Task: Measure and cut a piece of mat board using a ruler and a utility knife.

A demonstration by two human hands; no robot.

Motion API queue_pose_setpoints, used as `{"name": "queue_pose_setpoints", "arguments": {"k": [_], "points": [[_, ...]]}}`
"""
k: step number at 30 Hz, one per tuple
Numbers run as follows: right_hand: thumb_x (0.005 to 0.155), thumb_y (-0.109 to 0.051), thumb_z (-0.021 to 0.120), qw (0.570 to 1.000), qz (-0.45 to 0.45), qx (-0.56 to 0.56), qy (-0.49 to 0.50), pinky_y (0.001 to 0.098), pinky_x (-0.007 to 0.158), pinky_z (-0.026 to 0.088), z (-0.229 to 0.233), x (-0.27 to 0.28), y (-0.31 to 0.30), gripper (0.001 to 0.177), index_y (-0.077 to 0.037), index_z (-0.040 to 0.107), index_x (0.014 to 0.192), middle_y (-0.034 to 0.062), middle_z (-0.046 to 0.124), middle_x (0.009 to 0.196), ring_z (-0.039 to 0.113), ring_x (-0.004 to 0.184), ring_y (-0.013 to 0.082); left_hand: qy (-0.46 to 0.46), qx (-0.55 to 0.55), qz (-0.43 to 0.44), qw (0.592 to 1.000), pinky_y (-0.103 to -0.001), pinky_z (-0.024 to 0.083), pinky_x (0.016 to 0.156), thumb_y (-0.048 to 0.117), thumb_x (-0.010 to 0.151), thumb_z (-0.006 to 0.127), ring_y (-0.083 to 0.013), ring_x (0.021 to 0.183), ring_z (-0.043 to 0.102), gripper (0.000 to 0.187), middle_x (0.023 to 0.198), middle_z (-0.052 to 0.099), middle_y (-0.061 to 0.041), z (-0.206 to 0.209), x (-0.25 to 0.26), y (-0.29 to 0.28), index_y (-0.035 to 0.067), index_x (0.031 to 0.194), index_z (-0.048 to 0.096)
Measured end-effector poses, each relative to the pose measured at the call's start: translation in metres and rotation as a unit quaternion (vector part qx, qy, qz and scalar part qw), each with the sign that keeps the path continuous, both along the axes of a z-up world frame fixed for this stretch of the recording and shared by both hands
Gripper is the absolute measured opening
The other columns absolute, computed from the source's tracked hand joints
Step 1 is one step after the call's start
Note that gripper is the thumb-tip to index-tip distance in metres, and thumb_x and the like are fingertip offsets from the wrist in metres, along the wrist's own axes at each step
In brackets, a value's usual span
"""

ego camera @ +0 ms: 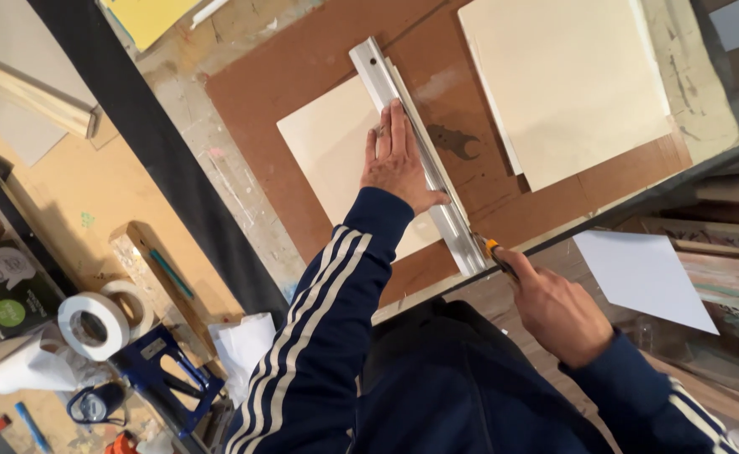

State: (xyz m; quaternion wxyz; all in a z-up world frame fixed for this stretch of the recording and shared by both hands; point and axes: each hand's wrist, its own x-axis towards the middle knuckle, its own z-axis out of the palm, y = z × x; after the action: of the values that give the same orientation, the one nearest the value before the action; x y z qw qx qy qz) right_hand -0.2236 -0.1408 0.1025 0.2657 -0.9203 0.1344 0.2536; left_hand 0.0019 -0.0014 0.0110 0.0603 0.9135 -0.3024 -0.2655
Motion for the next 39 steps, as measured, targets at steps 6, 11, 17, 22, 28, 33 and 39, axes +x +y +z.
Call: {"name": "queue_pose_setpoints", "arguments": {"k": [6, 11, 17, 22, 28, 33, 39], "points": [[0.095, -0.016, 0.056, 0.997, -0.073, -0.022, -0.01, 0.0551, 0.067, 0.054, 0.013, 0.027, 0.003, 0.046, -0.014, 0.046, 0.141, 0.025, 0.071, 0.082, 0.069, 0.077, 0.0458, -0.003, -0.01, 0.001, 1.0, -0.051, 0.012, 0.128, 0.077, 0.059, 0.083, -0.036, 0.158, 0.002, 0.151, 0.168, -0.006, -0.025, -0.002, 0.0, 0.001, -0.012, 0.156, 0.008], [0.094, -0.009, 0.056, 0.992, -0.071, 0.023, -0.104, 0.0575, 0.066, 0.051, -0.005, 0.085, 0.009, 0.048, -0.011, 0.046, 0.141, 0.0275, 0.07, 0.087, 0.067, 0.079, 0.0486, 0.013, 0.014, -0.006, 1.0, -0.05, 0.011, 0.127, 0.075, 0.06, 0.083, -0.0369, 0.157, 0.0, 0.151, 0.166, -0.007, -0.026, 0.003, 0.0, 0.001, -0.012, 0.157, 0.006], [0.099, -0.01, 0.057, 0.984, -0.039, 0.035, -0.17, 0.0587, 0.07, 0.051, -0.036, 0.165, 0.016, 0.043, -0.01, 0.046, 0.141, 0.0278, 0.069, 0.087, 0.067, 0.082, 0.0491, 0.016, 0.019, -0.005, 1.0, -0.05, 0.01, 0.127, 0.077, 0.062, 0.08, -0.0365, 0.158, -0.001, 0.149, 0.168, -0.009, -0.025, 0.0, 0.002, 0.001, -0.01, 0.158, 0.007], [0.098, -0.01, 0.058, 0.986, -0.025, -0.004, -0.162, 0.0599, 0.071, 0.051, -0.044, 0.208, 0.021, 0.046, -0.011, 0.044, 0.141, 0.0267, 0.07, 0.087, 0.067, 0.082, 0.0487, 0.009, 0.036, -0.017, 0.999, -0.05, 0.009, 0.128, 0.084, 0.064, 0.073, -0.0371, 0.159, -0.002, 0.149, 0.168, -0.007, -0.027, 0.001, 0.004, 0.003, -0.009, 0.159, 0.006], [0.1, -0.012, 0.057, 0.989, -0.02, -0.019, -0.147, 0.0583, 0.073, 0.053, -0.045, 0.224, 0.023, 0.044, -0.011, 0.044, 0.142, 0.0253, 0.071, 0.091, 0.068, 0.084, 0.0471, 0.014, 0.031, -0.042, 0.999, -0.052, 0.007, 0.127, 0.087, 0.066, 0.069, -0.0396, 0.158, -0.005, 0.143, 0.167, -0.007, -0.029, -0.003, 0.005, 0.004, 0.007, 0.163, 0.002], [0.101, -0.015, 0.057, 0.989, -0.011, -0.021, -0.145, 0.0579, 0.073, 0.053, -0.046, 0.226, 0.024, 0.042, -0.012, 0.044, 0.141, 0.0246, 0.072, 0.092, 0.069, 0.086, 0.047, 0.025, 0.031, -0.043, 0.998, -0.053, 0.006, 0.126, 0.089, 0.065, 0.067, -0.0398, 0.158, -0.006, 0.144, 0.167, -0.008, -0.029, -0.002, 0.005, 0.005, 0.005, 0.162, 0.0], [0.101, -0.017, 0.055, 0.998, -0.015, -0.017, -0.063, 0.0604, 0.074, 0.052, -0.034, 0.238, 0.024, 0.04, -0.014, 0.042, 0.139, 0.0253, 0.071, 0.094, 0.067, 0.086, 0.0501, 0.031, 0.01, -0.027, 0.999, -0.053, 0.005, 0.127, 0.082, 0.065, 0.073, -0.0391, 0.158, -0.006, 0.145, 0.167, -0.009, -0.028, -0.005, 0.004, 0.005, 0.004, 0.162, -0.002]]}}
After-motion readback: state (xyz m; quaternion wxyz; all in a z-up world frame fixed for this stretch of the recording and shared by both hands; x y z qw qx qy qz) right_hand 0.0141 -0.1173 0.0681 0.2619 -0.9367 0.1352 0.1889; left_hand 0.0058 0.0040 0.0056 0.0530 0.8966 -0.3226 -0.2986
